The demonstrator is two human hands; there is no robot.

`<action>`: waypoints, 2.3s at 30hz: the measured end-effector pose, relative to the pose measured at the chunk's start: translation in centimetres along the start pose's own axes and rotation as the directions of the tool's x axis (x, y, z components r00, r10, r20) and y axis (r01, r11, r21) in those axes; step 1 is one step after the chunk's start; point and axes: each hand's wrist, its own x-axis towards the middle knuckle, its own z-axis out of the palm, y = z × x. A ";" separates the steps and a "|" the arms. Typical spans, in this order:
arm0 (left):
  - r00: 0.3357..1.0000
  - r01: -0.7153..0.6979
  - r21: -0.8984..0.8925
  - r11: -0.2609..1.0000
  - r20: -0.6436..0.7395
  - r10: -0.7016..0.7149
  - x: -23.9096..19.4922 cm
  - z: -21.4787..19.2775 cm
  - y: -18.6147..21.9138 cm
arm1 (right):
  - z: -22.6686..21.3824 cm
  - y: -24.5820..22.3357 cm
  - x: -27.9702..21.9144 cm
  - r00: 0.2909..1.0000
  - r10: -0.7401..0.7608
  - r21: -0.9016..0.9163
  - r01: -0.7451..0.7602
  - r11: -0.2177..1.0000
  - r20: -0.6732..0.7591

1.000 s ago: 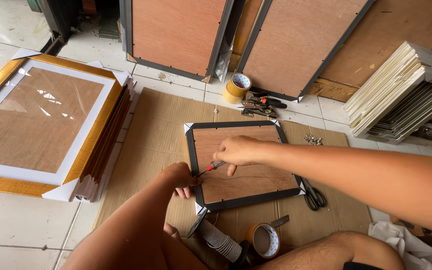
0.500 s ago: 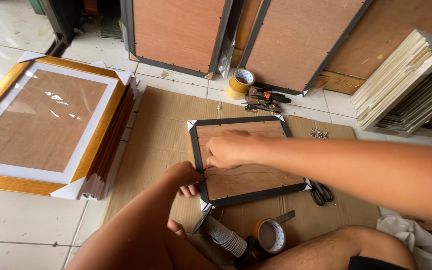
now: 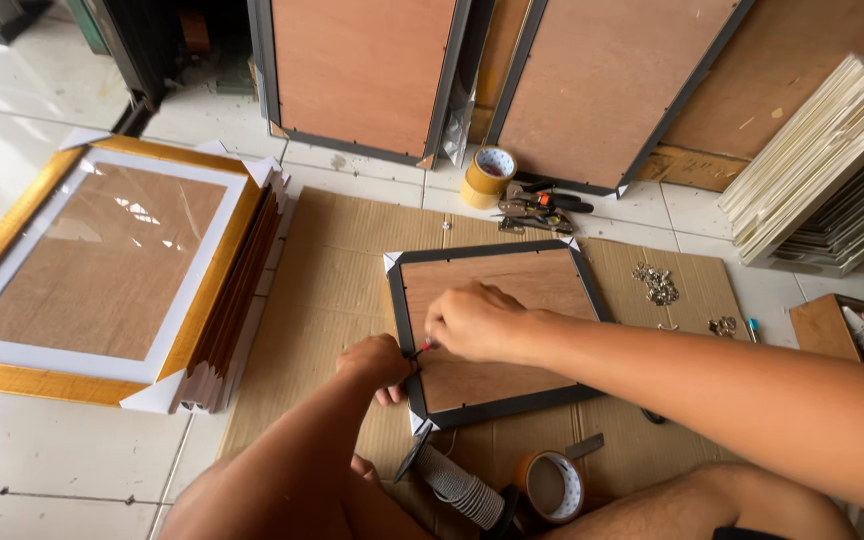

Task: The person attaches a hanging wire to the back of a picture frame using a screwdriver and screws, then measures and cuts a length of string with scissors before securing it.

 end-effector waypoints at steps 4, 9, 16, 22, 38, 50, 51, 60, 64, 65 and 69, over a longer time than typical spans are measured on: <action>0.999 -0.040 -0.096 0.995 -0.009 0.039 3.4 2.0 -1.7 | -1.7 -0.6 -2.6 0.997 -0.025 -0.291 0.047 0.956 0.079; 0.992 -0.107 -0.201 0.974 -0.083 0.092 1.3 2.7 -2.1 | -1.5 1.4 -1.7 0.443 -0.870 -0.826 0.558 0.077 0.218; 0.994 -0.041 -0.154 0.987 -0.104 0.025 2.1 0.8 -1.1 | -0.8 -0.6 1.6 0.608 -0.791 -0.536 0.690 0.485 0.067; 0.995 -0.018 0.011 1.000 -0.093 0.019 0.7 2.1 -1.3 | -1.6 -2.8 -0.3 0.986 -0.124 -0.345 0.155 0.926 0.109; 0.567 -0.141 0.812 0.567 -0.403 0.719 -7.0 11.0 5.5 | 10.6 13.2 -16.2 0.979 0.025 0.213 0.020 0.977 -0.204; 0.913 -0.384 0.300 0.873 -0.019 0.408 -12.8 8.5 9.3 | 19.3 19.0 -14.9 0.944 -0.072 0.598 0.261 0.757 -0.321; 0.895 -0.444 0.015 0.896 -0.043 0.444 -12.6 8.4 9.4 | 19.7 19.4 -14.2 0.917 -0.121 0.585 0.340 0.736 -0.380; 0.761 -0.607 -0.558 0.565 -0.204 0.615 -13.1 11.8 10.0 | 19.3 13.1 -17.1 0.835 -0.321 0.839 0.516 0.175 -0.447; 0.743 -0.599 -0.666 0.444 -0.257 0.618 -11.0 11.1 8.5 | 18.2 14.3 -15.8 0.900 -0.201 0.732 0.433 0.525 -0.388; 0.836 -0.549 -0.518 0.656 -0.323 0.444 -10.5 10.7 8.1 | 18.6 15.5 -14.9 0.885 -0.114 0.773 0.452 0.446 -0.451; 0.855 -0.338 0.547 0.766 -0.162 0.493 3.8 13.2 -0.7 | 17.9 20.3 -13.4 0.677 0.255 0.690 0.722 -0.049 -0.691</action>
